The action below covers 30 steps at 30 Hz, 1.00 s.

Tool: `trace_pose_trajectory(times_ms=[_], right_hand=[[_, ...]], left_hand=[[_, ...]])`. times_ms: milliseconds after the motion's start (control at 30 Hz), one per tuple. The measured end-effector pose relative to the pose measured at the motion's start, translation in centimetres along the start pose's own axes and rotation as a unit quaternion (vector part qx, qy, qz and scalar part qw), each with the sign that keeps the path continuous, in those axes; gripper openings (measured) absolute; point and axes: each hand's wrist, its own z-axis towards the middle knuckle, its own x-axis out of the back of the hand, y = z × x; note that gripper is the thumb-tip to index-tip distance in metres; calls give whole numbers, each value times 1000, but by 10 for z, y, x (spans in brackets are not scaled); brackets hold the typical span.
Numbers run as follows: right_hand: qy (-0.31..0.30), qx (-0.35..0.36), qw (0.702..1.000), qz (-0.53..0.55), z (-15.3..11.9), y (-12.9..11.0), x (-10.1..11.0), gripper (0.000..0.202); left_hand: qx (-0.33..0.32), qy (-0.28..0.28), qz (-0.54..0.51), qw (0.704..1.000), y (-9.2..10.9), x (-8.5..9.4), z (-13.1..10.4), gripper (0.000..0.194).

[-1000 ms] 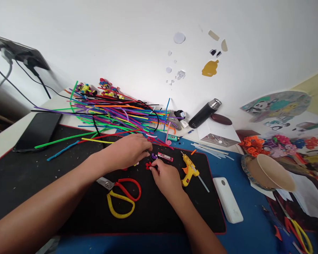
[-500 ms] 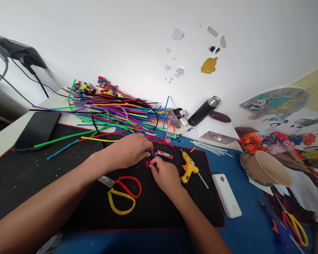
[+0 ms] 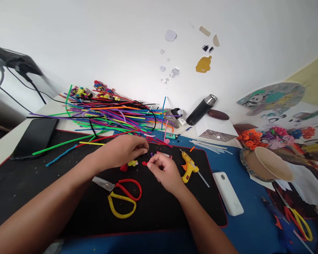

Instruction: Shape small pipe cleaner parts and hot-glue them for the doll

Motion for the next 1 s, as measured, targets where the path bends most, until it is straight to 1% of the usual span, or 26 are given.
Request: trace_pose_trajectory(times_ms=[100,200,267,367,600,733,833,1000], right_hand=[[-19,-11,994,105,4,-9,0,25],[-22,3,984,176,8,-15,-3,29],[-21,12,976,217,9,-17,-5,31],[-16,22,966,255,11,-19,-7,33],[-10,37,964,264,13,-22,-8,35],[4,42,964,263,13,-20,-7,38],[15,40,967,250,13,-20,-6,41],[68,32,971,228,10,-16,-7,44]], left_hand=[[47,-41,-124,990,0,3,-1,32],[53,-75,-253,963,0,3,-2,40],[51,-86,-315,944,1,1,-3,43],[44,-85,-367,925,2,-2,-2,44],[46,-91,-469,877,2,-9,1,41],[48,-78,-507,857,5,-13,4,39],[48,-59,-521,850,6,-16,6,39],[78,22,-522,849,5,-17,10,46]])
